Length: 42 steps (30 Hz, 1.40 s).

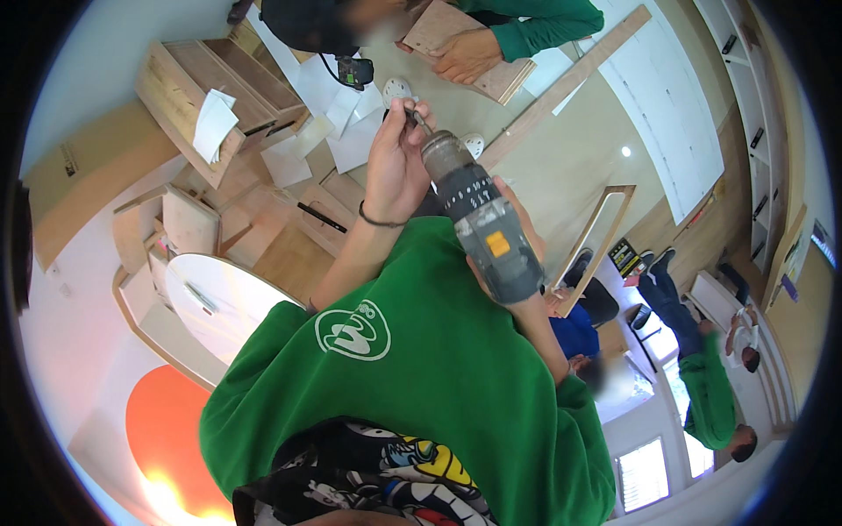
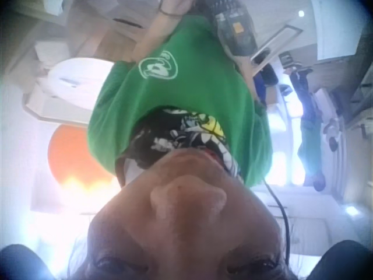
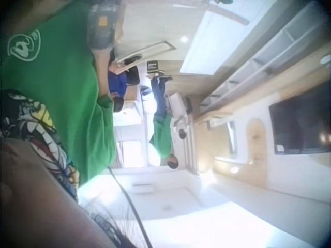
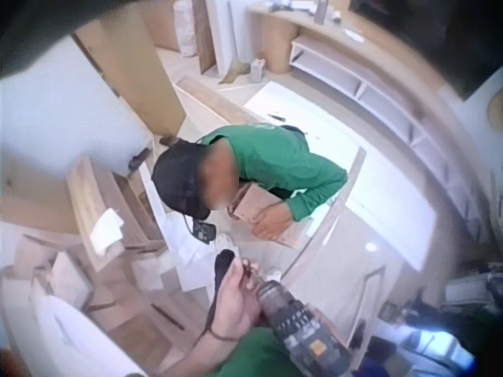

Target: The person uses a cordless drill to drive screws into wooden panels while another person holds the pieces in place. They assemble a wooden structure on the floor, repeatedly positioning panels and fastening them together.

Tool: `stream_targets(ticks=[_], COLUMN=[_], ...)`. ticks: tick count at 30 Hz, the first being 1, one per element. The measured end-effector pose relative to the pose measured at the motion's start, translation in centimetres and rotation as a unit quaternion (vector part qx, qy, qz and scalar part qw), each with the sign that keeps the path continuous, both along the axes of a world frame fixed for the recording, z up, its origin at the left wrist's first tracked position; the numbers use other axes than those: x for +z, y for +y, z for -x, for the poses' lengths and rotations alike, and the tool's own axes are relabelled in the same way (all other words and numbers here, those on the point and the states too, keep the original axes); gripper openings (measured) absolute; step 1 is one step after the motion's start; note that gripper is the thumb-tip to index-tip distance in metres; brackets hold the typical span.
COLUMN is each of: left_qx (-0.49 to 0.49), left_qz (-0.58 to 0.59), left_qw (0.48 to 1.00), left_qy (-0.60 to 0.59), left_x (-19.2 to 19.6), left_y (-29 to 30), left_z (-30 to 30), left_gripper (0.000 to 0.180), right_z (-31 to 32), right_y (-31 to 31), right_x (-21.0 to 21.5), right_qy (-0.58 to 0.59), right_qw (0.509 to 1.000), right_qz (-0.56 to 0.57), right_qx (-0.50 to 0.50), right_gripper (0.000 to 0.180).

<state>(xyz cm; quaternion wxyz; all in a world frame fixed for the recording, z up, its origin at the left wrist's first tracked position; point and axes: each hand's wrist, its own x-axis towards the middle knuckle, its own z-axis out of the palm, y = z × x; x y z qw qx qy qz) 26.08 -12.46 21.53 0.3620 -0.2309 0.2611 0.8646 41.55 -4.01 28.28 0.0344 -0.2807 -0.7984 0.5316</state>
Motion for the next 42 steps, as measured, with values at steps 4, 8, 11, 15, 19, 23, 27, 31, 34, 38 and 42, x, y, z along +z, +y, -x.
stream_targets(ticks=[4, 8, 11, 15, 19, 23, 27, 31, 34, 38, 42], left_qx=[0.045, 0.067, 0.055, 0.032, -0.023, -0.036, -0.039, -0.048, -0.052, -0.035, -0.011], left_qz=[-0.042, -0.033, 0.018, 0.107, 0.113, 0.059, 0.040, 0.054, 0.037, 0.026, 0.028], left_qw=[0.998, 0.994, 0.992, 0.988, 0.988, 0.989, 0.983, 0.981, 0.982, 0.981, 0.978], left_qy=[-0.030, -0.078, -0.114, -0.111, -0.105, -0.127, -0.174, -0.182, -0.178, -0.188, -0.208], left_x=[-4.1, -9.7, -12.8, -15.6, -17.1, -19.1, -18.9, -20.6, -21.7, -22.1, -21.9], left_y=[0.7, 1.6, 2.4, 2.8, 3.0, 3.3, 4.1, 4.8, 4.7, 4.7, 5.4], left_z=[2.3, 3.9, 5.3, 6.6, 8.0, 8.8, 9.3, 9.5, 9.4, 9.6, 10.0], left_gripper=[0.023, 0.026, 0.027, 0.024, 0.022, 0.025, 0.029, 0.030, 0.026, 0.022, 0.021], right_z=[3.4, 6.5, 8.8, 10.9, 12.7, 13.9, 14.9, 15.7, 16.1, 16.7, 17.1], right_y=[-0.3, -0.8, -0.8, 0.3, 1.0, 1.0, 1.5, 2.1, 2.2, 2.5, 2.8], right_x=[-3.1, -5.8, -7.6, -9.6, -10.1, -10.8, -11.4, -12.1, -12.3, -11.7, -11.6], right_qy=[-0.001, -0.029, -0.049, -0.088, -0.116, -0.117, -0.145, -0.167, -0.134, -0.173, -0.175], right_qw=[1.000, 0.998, 0.998, 0.996, 0.993, 0.993, 0.989, 0.986, 0.990, 0.985, 0.984], right_qz=[-0.012, -0.051, -0.031, -0.001, 0.002, -0.003, -0.008, -0.028, -0.037, -0.021, -0.006], right_qx=[0.027, 0.033, 0.007, -0.006, 0.007, -0.006, -0.008, -0.001, -0.011, 0.000, -0.007], right_gripper=[0.076, 0.076, 0.075, 0.072, 0.070, 0.070, 0.071, 0.071, 0.056, 0.072, 0.072])
